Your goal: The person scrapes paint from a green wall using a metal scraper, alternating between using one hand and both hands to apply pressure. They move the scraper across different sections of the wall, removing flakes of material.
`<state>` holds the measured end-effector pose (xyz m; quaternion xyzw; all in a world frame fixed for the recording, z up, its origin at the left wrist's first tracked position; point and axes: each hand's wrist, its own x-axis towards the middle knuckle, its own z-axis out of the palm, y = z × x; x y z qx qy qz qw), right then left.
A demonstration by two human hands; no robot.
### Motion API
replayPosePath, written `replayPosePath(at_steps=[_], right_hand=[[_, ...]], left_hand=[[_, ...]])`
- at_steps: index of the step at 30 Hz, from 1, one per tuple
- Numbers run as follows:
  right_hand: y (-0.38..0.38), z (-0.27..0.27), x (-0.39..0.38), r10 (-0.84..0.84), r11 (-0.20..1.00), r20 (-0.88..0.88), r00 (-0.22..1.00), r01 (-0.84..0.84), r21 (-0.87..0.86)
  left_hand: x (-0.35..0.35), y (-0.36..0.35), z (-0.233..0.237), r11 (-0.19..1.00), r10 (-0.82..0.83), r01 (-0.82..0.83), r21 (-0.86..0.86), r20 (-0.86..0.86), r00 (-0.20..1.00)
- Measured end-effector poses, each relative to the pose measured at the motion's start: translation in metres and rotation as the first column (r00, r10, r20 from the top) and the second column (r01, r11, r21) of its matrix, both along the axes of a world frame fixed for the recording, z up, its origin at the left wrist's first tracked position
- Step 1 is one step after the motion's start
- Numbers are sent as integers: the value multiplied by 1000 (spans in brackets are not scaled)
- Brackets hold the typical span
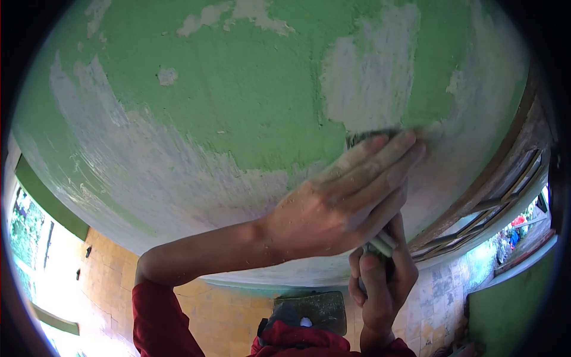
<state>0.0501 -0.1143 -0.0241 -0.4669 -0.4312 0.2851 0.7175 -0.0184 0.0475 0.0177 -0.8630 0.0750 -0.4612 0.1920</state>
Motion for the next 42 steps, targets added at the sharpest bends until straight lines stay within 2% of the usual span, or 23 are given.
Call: replayPosePath(at_steps=[4, 6, 12, 15, 20, 22, 25, 28, 30, 33, 36, 40, 42], right_hand=[[-4, -7, -4, -2, 1000, 5, 1000, 2, -4], [-3, 4, -1, -11, 1000, 28, 1000, 11, 5], [-7, -5, -1, -4, 1000, 15, 1000, 5, -25], [-4, 10, 6, 18, 999, 30, 999, -17, -34], [-8, 0, 3, 5, 999, 24, 1000, -4, -40], [-7, 2, 7, 0, 998, 28, 1000, 2, -65], [-5, 5, 11, 18, 1000, 94, 995, -18, -4], [-7, -4, 7, 28, 1000, 65, 997, -27, -13], [-12, -2, 4, -4, 997, 66, 998, 9, -71], [-8, 5, 7, -21, 1000, 140, 990, 23, -16], [-10, -11, 2, -47, 999, 128, 991, 49, -11], [-6, 0, 4, -49, 998, 103, 993, 52, -24], [-3, 5, 6, -41, 999, 143, 989, 41, 4]], left_hand=[[-4, -1, -10, 999, 34, -33, 4, -53, 998], [6, 6, -3, 999, -13, 9, 50, 64, 998], [-5, -5, -8, 999, 30, -31, -25, -44, 999], [4, 1, 7, 999, 24, -26, 33, 50, 998], [1, -1, -14, 999, 37, -37, -6, 16, 999], [3, -2, -7, 999, 38, -38, -2, 16, 999], [5, -1, -1, 999, 44, -45, 13, 59, 997], [4, -2, -14, 999, 45, -45, 2, 52, 998], [3, -8, -12, 995, -11, 19, -102, 75, 997], [3, -10, 2, 994, -20, 29, -106, 90, 996], [2, -8, -13, 997, -20, 24, -79, 48, 999], [1, -7, -2, 994, -37, 42, -99, 49, 998], [1, -8, 10, 997, 8, -2, -75, 72, 997]])
